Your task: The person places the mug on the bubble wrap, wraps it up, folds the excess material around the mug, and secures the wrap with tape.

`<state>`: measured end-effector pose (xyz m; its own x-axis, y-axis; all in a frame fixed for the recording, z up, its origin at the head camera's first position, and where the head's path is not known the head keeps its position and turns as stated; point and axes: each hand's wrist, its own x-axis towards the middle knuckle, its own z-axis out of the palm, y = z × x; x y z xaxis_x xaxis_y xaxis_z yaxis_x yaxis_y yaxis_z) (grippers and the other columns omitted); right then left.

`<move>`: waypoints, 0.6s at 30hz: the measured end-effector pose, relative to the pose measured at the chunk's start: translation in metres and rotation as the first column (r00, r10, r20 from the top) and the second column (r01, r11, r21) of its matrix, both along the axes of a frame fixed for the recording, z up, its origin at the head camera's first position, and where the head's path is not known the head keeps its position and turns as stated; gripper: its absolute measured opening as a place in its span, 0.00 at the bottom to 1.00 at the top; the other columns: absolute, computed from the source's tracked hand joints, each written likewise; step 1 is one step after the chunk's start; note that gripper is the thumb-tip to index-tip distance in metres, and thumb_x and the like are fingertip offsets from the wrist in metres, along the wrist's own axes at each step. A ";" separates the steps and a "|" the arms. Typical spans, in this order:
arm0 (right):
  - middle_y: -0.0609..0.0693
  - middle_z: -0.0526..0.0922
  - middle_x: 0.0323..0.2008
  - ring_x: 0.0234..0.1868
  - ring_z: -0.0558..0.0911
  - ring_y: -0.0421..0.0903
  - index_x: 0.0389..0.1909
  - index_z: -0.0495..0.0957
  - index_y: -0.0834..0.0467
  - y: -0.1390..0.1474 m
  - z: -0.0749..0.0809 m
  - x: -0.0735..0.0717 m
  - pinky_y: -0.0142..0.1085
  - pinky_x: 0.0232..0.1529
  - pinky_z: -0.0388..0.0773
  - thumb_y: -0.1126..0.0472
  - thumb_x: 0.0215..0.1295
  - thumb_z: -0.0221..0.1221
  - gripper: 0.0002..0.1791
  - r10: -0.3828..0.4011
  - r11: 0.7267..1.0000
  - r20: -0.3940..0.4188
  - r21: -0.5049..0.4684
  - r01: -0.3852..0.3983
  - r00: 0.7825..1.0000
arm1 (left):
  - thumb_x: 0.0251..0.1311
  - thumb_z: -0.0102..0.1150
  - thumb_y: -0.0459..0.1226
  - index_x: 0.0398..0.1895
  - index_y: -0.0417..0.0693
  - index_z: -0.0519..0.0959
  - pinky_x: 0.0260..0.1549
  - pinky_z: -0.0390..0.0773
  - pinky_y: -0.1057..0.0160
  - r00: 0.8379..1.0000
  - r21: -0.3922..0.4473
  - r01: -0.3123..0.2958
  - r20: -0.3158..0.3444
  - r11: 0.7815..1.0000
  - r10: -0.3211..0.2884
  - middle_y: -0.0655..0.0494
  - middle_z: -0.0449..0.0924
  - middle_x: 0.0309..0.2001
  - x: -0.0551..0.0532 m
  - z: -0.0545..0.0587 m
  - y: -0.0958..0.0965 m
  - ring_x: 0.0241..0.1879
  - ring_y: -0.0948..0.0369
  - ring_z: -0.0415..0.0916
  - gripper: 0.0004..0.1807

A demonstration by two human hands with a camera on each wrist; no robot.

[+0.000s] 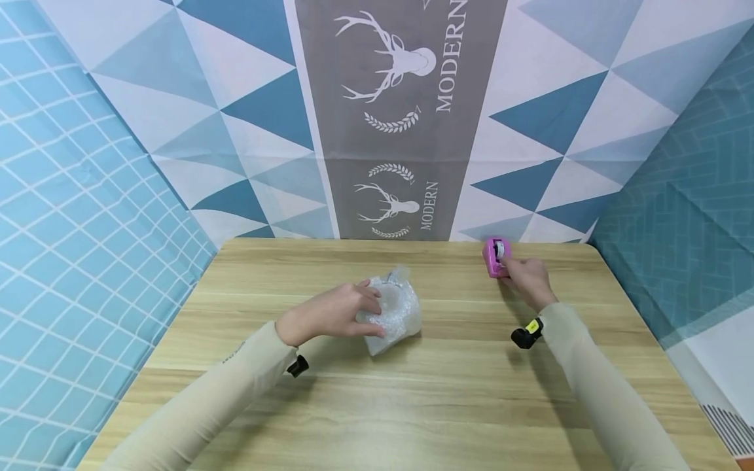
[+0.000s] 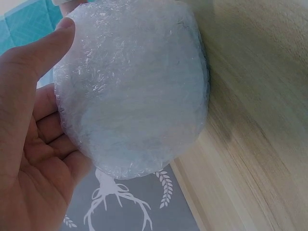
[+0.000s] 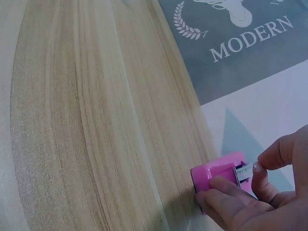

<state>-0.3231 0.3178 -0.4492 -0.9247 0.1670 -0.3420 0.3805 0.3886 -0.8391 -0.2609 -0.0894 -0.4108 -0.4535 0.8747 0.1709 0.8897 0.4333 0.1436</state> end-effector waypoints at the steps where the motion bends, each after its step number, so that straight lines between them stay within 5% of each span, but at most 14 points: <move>1: 0.72 0.63 0.73 0.71 0.67 0.57 0.78 0.51 0.72 0.000 0.000 0.000 0.47 0.73 0.68 0.43 0.80 0.41 0.41 -0.004 1.000 -0.001 0.000 0.004 1.000 | 0.63 0.68 0.55 0.34 0.47 0.88 0.71 0.69 0.43 1.000 0.001 0.000 -0.002 1.000 0.000 0.62 0.88 0.35 0.000 0.000 0.000 0.45 0.61 0.84 0.20; 6: 0.68 0.69 0.67 0.65 0.76 0.50 0.77 0.51 0.73 0.005 0.001 0.000 0.39 0.68 0.74 0.43 0.80 0.42 0.42 0.000 0.992 -0.011 -0.125 -0.001 1.000 | 0.63 0.68 0.55 0.34 0.48 0.88 0.71 0.69 0.43 1.000 0.005 0.001 -0.001 1.000 -0.001 0.62 0.88 0.34 0.000 0.000 0.000 0.47 0.61 0.84 0.20; 11: 0.55 0.77 0.55 0.51 0.83 0.38 0.78 0.50 0.70 0.011 0.003 0.001 0.33 0.64 0.77 0.43 0.80 0.47 0.42 0.021 0.937 -0.002 -0.347 -0.020 1.000 | 0.63 0.68 0.55 0.33 0.48 0.87 0.71 0.69 0.42 1.000 0.013 0.008 -0.003 1.000 -0.008 0.62 0.87 0.33 -0.001 0.000 0.000 0.46 0.61 0.84 0.19; 14: 0.58 0.75 0.58 0.53 0.83 0.39 0.77 0.50 0.72 0.010 0.001 0.000 0.36 0.68 0.74 0.48 0.81 0.47 0.39 0.042 0.936 -0.023 -0.348 -0.048 0.999 | 0.63 0.68 0.55 0.33 0.48 0.88 0.70 0.69 0.42 1.000 0.020 0.009 -0.008 1.000 -0.009 0.61 0.88 0.34 -0.001 0.000 -0.001 0.46 0.61 0.84 0.19; 18: 0.66 0.69 0.66 0.59 0.79 0.46 0.76 0.55 0.72 0.009 -0.005 -0.002 0.38 0.68 0.75 0.50 0.81 0.45 0.35 0.069 0.979 -0.038 -0.190 -0.074 0.997 | 0.63 0.68 0.55 0.35 0.47 0.88 0.71 0.69 0.42 1.000 0.020 0.007 -0.006 1.000 -0.007 0.61 0.88 0.36 -0.001 -0.001 -0.001 0.49 0.59 0.85 0.19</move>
